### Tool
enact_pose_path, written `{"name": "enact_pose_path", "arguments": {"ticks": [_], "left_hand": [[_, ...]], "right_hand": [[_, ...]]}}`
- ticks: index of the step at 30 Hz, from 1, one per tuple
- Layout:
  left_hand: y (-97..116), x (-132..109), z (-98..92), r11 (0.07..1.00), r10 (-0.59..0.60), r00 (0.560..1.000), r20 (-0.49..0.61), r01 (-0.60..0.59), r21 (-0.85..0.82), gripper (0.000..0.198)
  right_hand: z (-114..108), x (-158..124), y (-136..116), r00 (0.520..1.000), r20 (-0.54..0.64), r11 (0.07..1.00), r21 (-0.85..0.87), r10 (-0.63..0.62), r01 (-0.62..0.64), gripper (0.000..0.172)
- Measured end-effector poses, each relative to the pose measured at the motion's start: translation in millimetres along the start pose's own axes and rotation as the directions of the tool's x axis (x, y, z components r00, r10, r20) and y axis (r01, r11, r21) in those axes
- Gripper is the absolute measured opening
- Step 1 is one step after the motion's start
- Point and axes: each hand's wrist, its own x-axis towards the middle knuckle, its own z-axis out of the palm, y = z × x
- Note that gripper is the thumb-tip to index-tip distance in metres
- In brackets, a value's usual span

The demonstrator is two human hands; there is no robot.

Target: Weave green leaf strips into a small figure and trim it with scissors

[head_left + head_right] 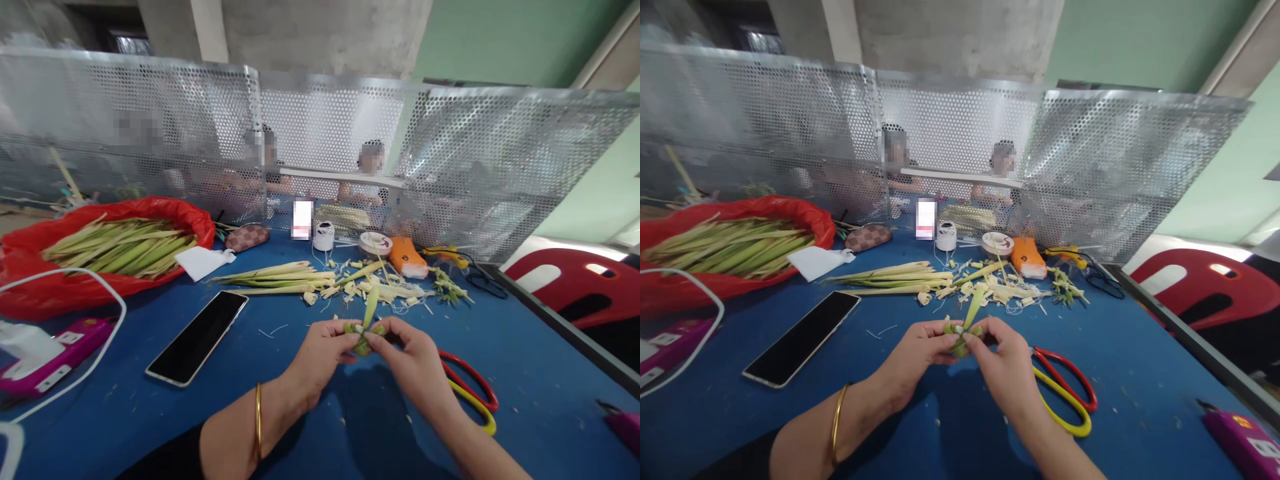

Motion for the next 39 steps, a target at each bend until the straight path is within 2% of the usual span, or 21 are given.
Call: {"name": "enact_pose_path", "arguments": {"ticks": [1, 3, 6, 8, 10, 13, 15, 18, 20, 22, 24, 26, 27, 28, 30, 32, 34, 36, 39], "left_hand": [[0.8, 0.1, -0.7, 1.000, -0.007, 1.000, 0.029, 0.006, 0.024, 0.023], [2.1, -0.2, -1.4, 0.998, -0.007, 0.996, 0.092, 0.002, 0.062, 0.024], [2.9, -0.5, -1.5, 0.996, 0.017, 0.993, 0.119, -0.026, 0.080, 0.022], [2.7, 0.4, -2.4, 0.998, 0.029, 0.997, 0.073, -0.034, 0.058, 0.022], [2.8, 2.6, -4.5, 1.000, 0.016, 1.000, -0.001, -0.016, -0.003, 0.022], [4.2, 6.7, -9.3, 0.986, -0.058, 0.994, -0.098, 0.042, -0.163, 0.019], [5.7, 9.0, -11.8, 0.962, -0.115, 0.986, -0.119, 0.081, -0.262, 0.016], [7.1, 10.2, -13.2, 0.927, -0.177, 0.980, -0.093, 0.135, -0.350, 0.009], [6.8, 9.5, -12.6, 0.925, -0.185, 0.980, -0.078, 0.147, -0.351, 0.009], [5.4, 8.0, -11.1, 0.955, -0.147, 0.986, -0.074, 0.122, -0.269, 0.013], [3.4, 6.1, -9.0, 0.988, -0.075, 0.994, -0.075, 0.063, -0.142, 0.018], [1.8, 4.2, -6.5, 0.999, -0.006, 0.997, -0.075, 0.003, -0.036, 0.021], [1.5, 3.4, -5.5, 1.000, 0.010, 0.998, -0.067, -0.010, 0.008, 0.021], [1.7, 2.5, -4.5, 0.999, 0.018, 0.999, -0.050, -0.016, 0.051, 0.020], [3.4, 1.1, -3.5, 0.991, 0.019, 1.000, 0.014, -0.021, 0.135, 0.016], [5.8, 0.0, -3.3, 0.979, 0.016, 0.996, 0.088, -0.033, 0.200, 0.014], [7.2, -0.6, -3.5, 0.971, 0.021, 0.990, 0.136, -0.053, 0.233, 0.015], [6.9, -0.9, -3.3, 0.968, 0.020, 0.988, 0.155, -0.058, 0.246, 0.017], [4.2, -1.0, -1.3, 0.972, 0.001, 0.989, 0.150, -0.037, 0.233, 0.020]], "right_hand": [[-2.5, 3.1, 2.2, 0.990, 0.077, 0.985, 0.113, 0.121, -0.129, 0.024], [-5.0, 8.1, 7.4, 0.949, 0.204, 0.916, 0.276, 0.240, -0.291, 0.028], [-3.2, 11.3, 13.1, 0.923, 0.261, 0.849, 0.379, 0.284, -0.368, 0.033], [-1.8, 11.1, 13.0, 0.934, 0.230, 0.860, 0.378, 0.273, -0.344, 0.032], [-3.2, 10.2, 9.4, 0.963, 0.136, 0.898, 0.350, 0.234, -0.268, 0.029], [-11.9, 8.9, 1.4, 0.994, 0.016, 0.963, 0.244, 0.110, -0.110, 0.021], [-18.7, 8.9, -2.4, 0.997, 0.071, 0.984, 0.179, 0.001, -0.014, 0.021], [-23.4, 9.9, -3.0, 0.969, 0.208, 0.982, 0.160, -0.132, 0.099, 0.020], [-21.9, 9.8, -1.4, 0.950, 0.195, 0.969, 0.102, -0.242, 0.226, 0.020], [-17.8, 8.5, -0.5, 0.893, 0.114, 0.893, -0.072, -0.436, 0.445, 0.018], [-12.8, 6.2, -1.2, 0.769, 0.065, 0.722, -0.303, -0.636, 0.623, 0.020], [-8.5, 4.0, -2.4, 0.666, 0.075, 0.575, -0.439, -0.742, 0.691, 0.023], [-7.0, 3.4, -2.7, 0.652, 0.085, 0.554, -0.452, -0.753, 0.699, 0.023], [-6.2, 3.3, -2.5, 0.667, 0.095, 0.573, -0.433, -0.739, 0.696, 0.023], [-6.1, 4.9, -0.3, 0.750, 0.099, 0.685, -0.344, -0.654, 0.642, 0.018], [-7.7, 8.1, 3.6, 0.859, 0.068, 0.825, -0.252, -0.507, 0.506, 0.014], [-9.5, 11.6, 7.7, 0.938, 0.041, 0.922, -0.172, -0.344, 0.346, 0.019], [-10.6, 13.9, 10.9, 0.976, 0.027, 0.968, -0.123, -0.217, 0.219, 0.026], [-9.0, 14.3, 13.1, 0.995, 0.000, 0.988, -0.118, -0.104, 0.103, 0.029]]}}
